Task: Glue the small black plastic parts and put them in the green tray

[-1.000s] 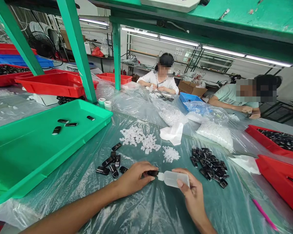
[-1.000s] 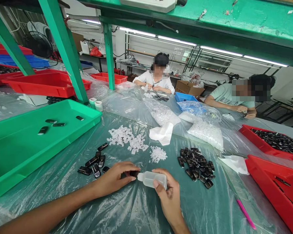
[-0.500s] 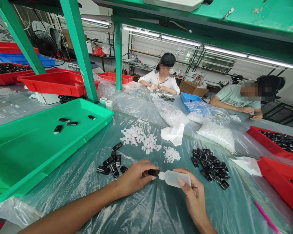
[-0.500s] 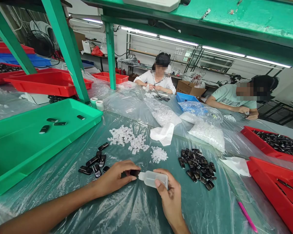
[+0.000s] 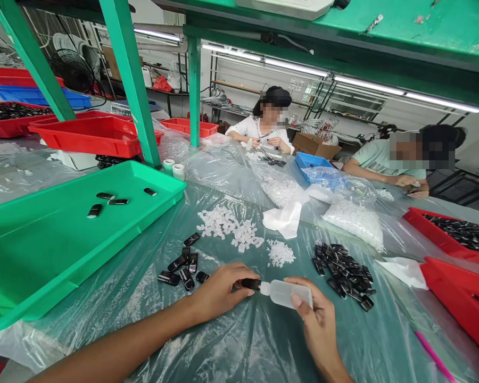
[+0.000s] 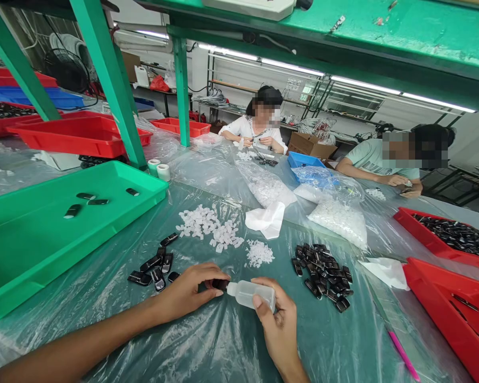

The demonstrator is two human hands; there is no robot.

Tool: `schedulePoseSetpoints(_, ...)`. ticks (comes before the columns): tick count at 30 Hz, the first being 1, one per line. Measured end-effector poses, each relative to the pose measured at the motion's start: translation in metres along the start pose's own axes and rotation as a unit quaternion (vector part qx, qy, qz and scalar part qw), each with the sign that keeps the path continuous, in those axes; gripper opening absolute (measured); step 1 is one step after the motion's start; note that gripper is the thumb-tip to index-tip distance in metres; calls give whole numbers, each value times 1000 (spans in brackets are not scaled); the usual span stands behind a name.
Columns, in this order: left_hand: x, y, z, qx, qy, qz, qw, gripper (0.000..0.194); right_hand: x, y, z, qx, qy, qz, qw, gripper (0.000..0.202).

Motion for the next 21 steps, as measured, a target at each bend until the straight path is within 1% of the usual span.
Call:
schedulePoseSetpoints(6, 0, 0, 0, 0, -4, 4, 1000, 22, -1, -1, 0, 2, 11, -1, 1000, 21)
schedulePoseSetpoints(14, 0, 1, 0, -1, -5, 8, 1000, 24, 0, -4, -2, -6, 6, 9, 1000, 22)
schedulePoseSetpoints(21, -1, 3, 2, 1, -2, -4, 1000, 22, 0, -8, -2, -23, 17, 27, 999, 22)
Point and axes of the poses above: each hand's wrist, its own z-axis away from the middle knuckle, its own x-axis out of the palm, y = z × x, the point moved 6 cm from there along -z, towards the middle knuckle, and after that the axes turned 11 degrees about -x, right-handed, at the moved point
